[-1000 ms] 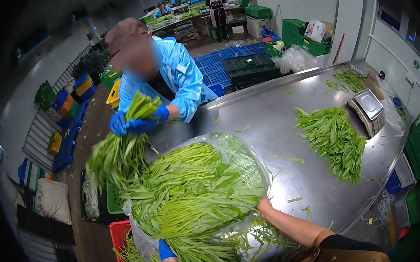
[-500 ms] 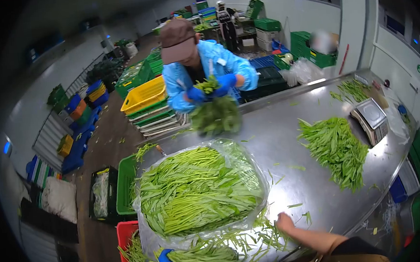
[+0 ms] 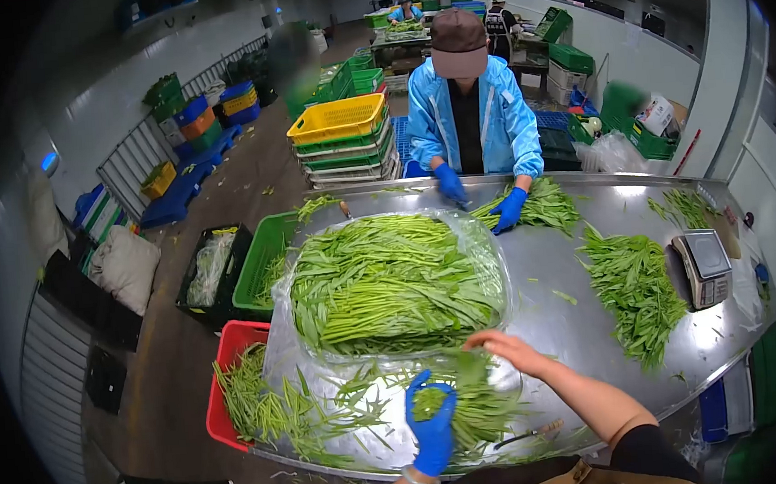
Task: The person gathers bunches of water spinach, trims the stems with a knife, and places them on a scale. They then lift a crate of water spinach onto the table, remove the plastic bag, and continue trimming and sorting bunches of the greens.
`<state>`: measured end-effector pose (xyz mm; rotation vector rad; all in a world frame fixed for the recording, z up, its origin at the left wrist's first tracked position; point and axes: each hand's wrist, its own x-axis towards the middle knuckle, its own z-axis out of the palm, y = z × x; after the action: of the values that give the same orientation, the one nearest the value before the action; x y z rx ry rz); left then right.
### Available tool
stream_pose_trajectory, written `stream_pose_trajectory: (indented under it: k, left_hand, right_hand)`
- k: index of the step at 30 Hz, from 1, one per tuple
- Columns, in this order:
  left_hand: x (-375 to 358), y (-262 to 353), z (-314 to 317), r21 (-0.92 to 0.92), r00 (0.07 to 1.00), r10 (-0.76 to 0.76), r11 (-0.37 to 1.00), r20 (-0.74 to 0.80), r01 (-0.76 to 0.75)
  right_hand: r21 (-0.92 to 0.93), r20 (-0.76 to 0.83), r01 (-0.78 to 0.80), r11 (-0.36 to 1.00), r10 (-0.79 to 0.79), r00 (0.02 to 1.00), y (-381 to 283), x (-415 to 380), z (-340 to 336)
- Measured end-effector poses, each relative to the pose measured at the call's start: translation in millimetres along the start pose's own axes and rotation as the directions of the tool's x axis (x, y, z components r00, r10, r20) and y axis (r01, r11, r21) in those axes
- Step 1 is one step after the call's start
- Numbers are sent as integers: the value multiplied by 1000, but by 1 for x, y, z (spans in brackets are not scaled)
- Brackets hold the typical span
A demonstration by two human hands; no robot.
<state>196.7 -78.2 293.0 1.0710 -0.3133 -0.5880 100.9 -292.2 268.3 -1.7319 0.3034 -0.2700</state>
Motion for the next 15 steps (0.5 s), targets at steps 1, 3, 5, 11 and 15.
stream_pose_trajectory:
  k: [1,3,5,11,15]
  left_hand:
    - [-9,-9,3,-66,998,-59,996,-21,58]
    - [-22,-20,-2,-196,984,-174,967,-34,164]
    - [-27,-35,-25,-283,957,-284,924,-53,259]
    - [-31,-55,-43,-303,922,-380,889,-73,343]
    - [-15,-64,-40,-366,919,-394,854,6,369]
  right_hand:
    - [-32,190,-204,979,206,960,8,-12,8]
    - [-202,500,-542,816,562,659,41,-55,34]
    - [144,491,-767,625,628,604,27,-101,50]
    - [-103,365,-512,853,511,778,13,-152,101]
    - [-147,223,-577,804,595,772,20,-130,102]
